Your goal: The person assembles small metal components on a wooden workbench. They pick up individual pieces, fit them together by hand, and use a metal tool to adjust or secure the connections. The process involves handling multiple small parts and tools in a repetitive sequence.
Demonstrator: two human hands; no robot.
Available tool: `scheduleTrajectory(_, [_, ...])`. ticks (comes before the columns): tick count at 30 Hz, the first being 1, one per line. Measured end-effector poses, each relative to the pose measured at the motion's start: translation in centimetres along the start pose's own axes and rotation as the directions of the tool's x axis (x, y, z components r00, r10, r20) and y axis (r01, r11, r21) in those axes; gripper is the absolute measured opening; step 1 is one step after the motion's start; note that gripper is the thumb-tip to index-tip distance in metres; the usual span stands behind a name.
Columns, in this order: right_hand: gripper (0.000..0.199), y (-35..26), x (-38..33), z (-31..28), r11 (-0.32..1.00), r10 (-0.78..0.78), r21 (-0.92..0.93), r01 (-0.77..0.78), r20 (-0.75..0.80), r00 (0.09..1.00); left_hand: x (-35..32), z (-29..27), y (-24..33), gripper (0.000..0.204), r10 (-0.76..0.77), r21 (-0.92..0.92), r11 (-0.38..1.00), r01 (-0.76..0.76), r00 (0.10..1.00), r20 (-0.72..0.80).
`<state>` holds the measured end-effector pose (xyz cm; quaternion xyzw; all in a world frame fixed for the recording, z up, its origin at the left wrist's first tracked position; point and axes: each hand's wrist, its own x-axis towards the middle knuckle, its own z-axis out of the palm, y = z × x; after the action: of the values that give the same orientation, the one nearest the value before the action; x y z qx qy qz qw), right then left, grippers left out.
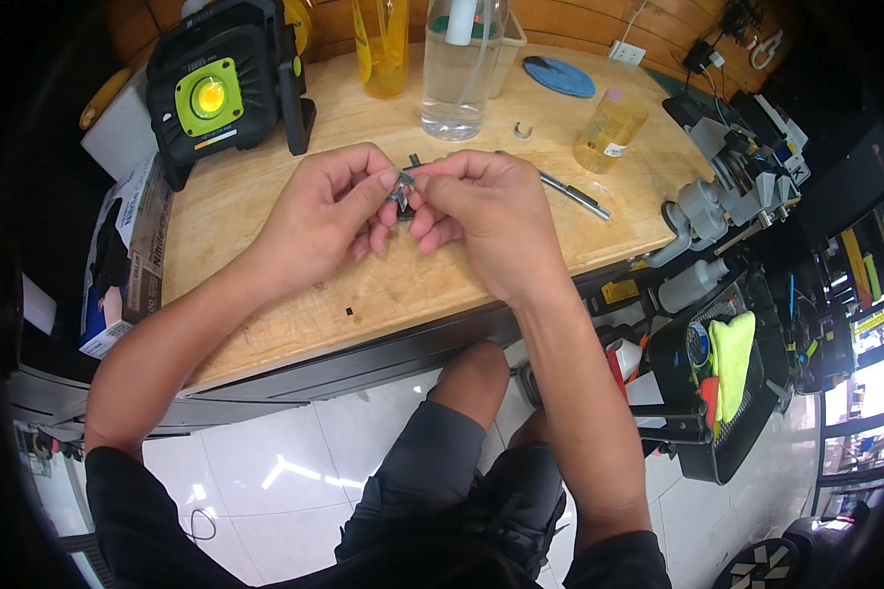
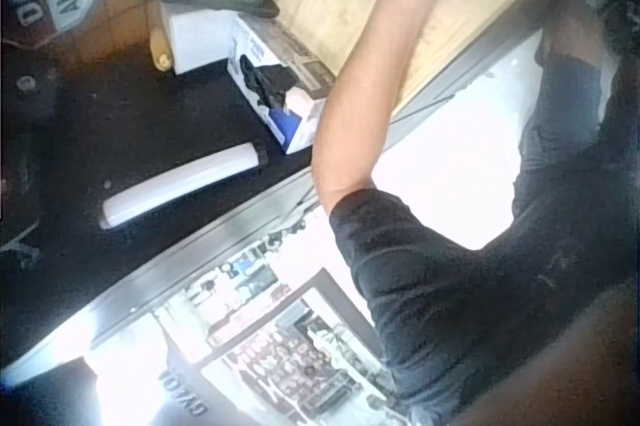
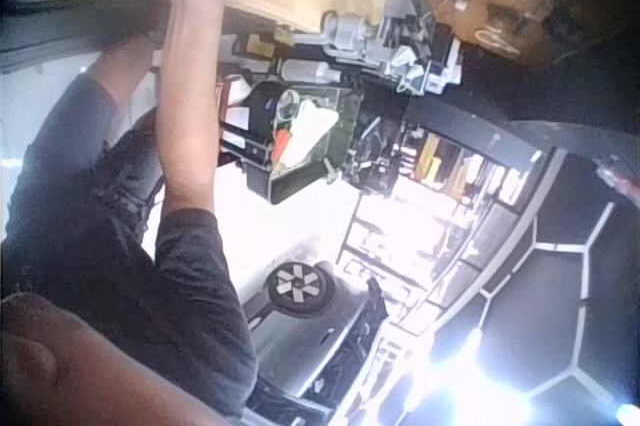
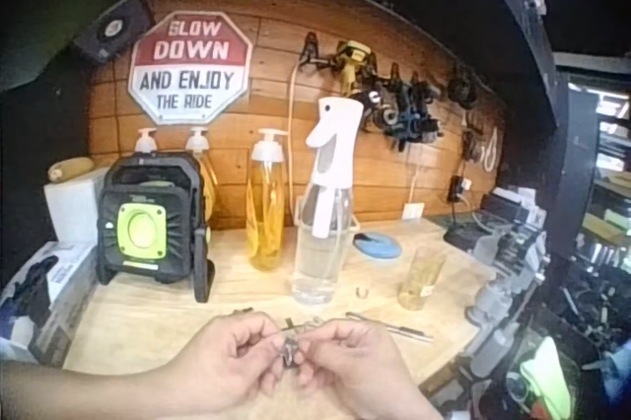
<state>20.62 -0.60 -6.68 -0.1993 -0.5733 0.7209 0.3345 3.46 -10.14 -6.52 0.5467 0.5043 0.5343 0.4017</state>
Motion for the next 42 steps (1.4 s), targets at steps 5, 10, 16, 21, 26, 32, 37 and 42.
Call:
scheduleTrajectory(5, [0.011,-0.15,-0.05,0.39,0.999,-0.006,-0.049,0.005,-0.018,1.0,-0.08,-0.26,-0.02,0.022,-0.011,0.011,1.0,0.011,1.0,0.012])
scheduleTrajectory(10, [0.01,-0.36,-0.24,0.49,0.996,-0.004,-0.093,0.001,-0.035,0.999,-0.25,-0.04,0.09,0.023,0.013,0.024,1.0,-0.013,1.0,0.007])
scheduleTrajectory(16, [0.011,-0.12,-0.02,0.3,0.991,0.022,-0.133,-0.025,-0.025,0.999,-0.21,-0.15,-0.19,0.024,-0.004,0.008,1.0,0.004,1.0,-0.005])
scheduleTrajectory(21, [0.015,-0.01,-0.04,-0.18,0.999,-0.01,0.035,0.01,0.022,1.0,0.17,-0.39,-0.24,0.026,-0.023,-0.013,1.0,0.023,1.0,-0.011])
scheduleTrajectory(26, [0.016,0.14,-0.05,-0.19,0.998,-0.018,0.068,0.015,0.039,0.999,0.09,-0.41,-0.59,0.026,-0.023,-0.034,0.999,0.023,1.0,-0.018])
scheduleTrajectory(32, [0.015,0.18,-0.17,-0.09,0.999,-0.029,0.023,0.028,0.023,0.999,-0.17,-0.11,-0.3,0.026,-0.016,-0.018,1.0,0.015,1.0,-0.023])
scheduleTrajectory(37, [0.016,0.27,-0.22,-0.07,1.0,-0.03,0.008,0.03,0.015,0.999,-0.37,-0.03,-0.1,0.026,0.0,0.038,0.999,0.0,1.0,-0.015])
scheduleTrajectory(42, [0.015,0.25,-0.15,-0.18,0.999,-0.027,0.021,0.026,0.014,1.0,-0.34,0.04,0.12,0.024,-0.008,0.008,1.0,0.008,0.999,-0.031])
